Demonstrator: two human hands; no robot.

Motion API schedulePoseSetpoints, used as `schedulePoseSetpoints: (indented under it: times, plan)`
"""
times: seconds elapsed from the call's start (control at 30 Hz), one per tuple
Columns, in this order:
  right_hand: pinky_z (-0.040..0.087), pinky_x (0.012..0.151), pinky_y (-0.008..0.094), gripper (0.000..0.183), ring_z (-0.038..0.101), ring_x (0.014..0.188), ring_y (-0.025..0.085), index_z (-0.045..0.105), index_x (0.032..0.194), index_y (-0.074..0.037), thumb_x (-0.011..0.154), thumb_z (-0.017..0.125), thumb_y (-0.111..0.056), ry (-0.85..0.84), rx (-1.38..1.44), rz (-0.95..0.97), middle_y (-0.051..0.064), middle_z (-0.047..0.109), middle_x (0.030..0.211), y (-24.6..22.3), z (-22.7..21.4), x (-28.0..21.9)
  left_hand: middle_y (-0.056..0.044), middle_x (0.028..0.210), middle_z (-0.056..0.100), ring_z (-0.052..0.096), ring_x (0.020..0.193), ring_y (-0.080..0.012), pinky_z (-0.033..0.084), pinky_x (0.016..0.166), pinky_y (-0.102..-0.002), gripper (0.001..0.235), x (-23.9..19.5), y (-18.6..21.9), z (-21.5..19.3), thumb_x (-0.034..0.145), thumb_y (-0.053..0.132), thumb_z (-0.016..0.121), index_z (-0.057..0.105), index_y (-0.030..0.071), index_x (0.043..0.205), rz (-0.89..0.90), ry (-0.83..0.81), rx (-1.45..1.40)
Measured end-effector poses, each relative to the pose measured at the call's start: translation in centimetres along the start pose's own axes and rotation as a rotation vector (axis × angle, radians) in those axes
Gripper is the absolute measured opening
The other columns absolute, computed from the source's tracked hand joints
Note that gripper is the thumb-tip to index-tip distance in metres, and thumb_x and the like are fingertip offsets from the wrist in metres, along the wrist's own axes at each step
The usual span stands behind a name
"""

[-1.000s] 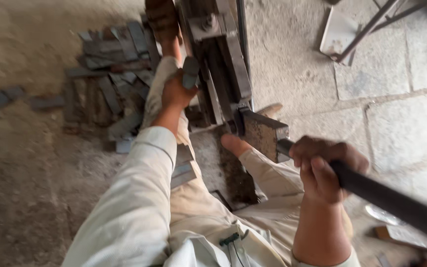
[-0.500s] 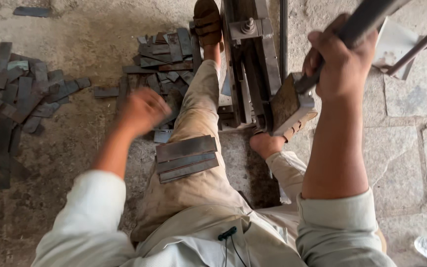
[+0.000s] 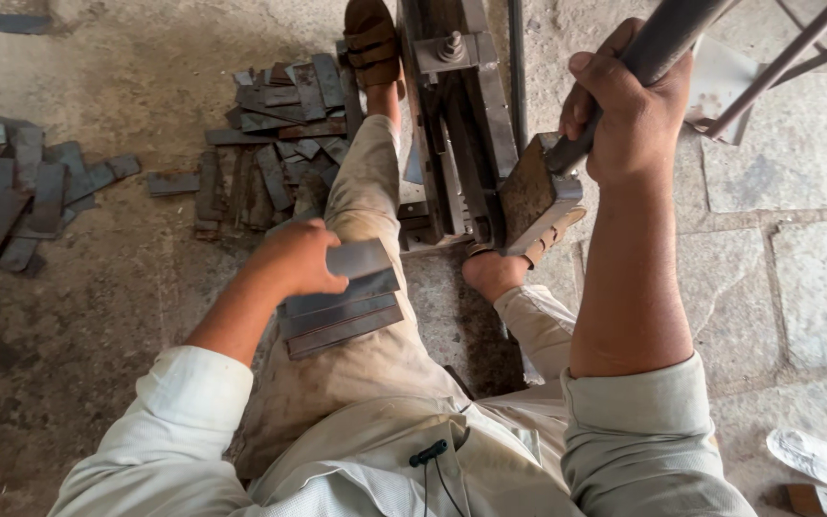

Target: The person uses a manual lever-operated shear to cut small rectangular metal strips from larger pieces, handling each strip and placing it in a pile on the floor.

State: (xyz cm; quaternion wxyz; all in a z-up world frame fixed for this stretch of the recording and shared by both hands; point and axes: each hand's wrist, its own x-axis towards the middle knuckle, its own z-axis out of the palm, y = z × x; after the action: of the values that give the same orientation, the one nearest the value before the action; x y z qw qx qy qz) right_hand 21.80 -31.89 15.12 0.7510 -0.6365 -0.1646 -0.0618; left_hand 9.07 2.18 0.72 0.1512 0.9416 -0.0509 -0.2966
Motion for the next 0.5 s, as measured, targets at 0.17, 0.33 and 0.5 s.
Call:
schedulePoseSetpoints:
  times: [0.17, 0.33, 0.5]
  plan:
    - [0.046, 0.043, 0.031, 0.018, 0.053, 0.042, 0.019, 0.053, 0.089, -0.002, 0.099, 0.067, 0.002, -0.004, -0.03, 0.006, 0.01, 0.052, 0.058, 0.2, 0.3, 0.7, -0.012, 0.14, 0.056, 0.067, 0.11, -0.0309, 0.056, 0.093, -0.043, 0.06, 5.3, 2.3, -0.6, 0.07, 0.043, 0.083, 0.072, 0.017, 0.124, 0.07, 0.104, -0.108]
    - [0.046, 0.043, 0.032, 0.02, 0.055, 0.046, 0.02, 0.055, 0.09, -0.003, 0.101, 0.07, 0.004, -0.029, 0.023, 0.02, 0.011, 0.055, 0.062, 0.6, 0.7, 2.2, -0.016, 0.116, 0.078, 0.078, 0.101, -0.0279, 0.06, 0.091, -0.039, 0.05, 13.7, 5.1, 2.7, 0.082, 0.046, 0.073, 0.077, 0.01, 0.117, -0.033, 0.127, -0.343]
    - [0.049, 0.045, 0.032, 0.02, 0.058, 0.047, 0.019, 0.059, 0.089, -0.003, 0.103, 0.072, 0.002, -0.038, 0.04, 0.039, 0.01, 0.059, 0.067, 1.1, 0.9, 3.6, -0.02, 0.119, 0.064, 0.068, 0.104, -0.0365, 0.057, 0.088, -0.046, 0.057, 20.5, 5.3, 6.7, 0.079, 0.045, 0.079, 0.068, 0.004, 0.117, -0.087, 0.541, -0.383]
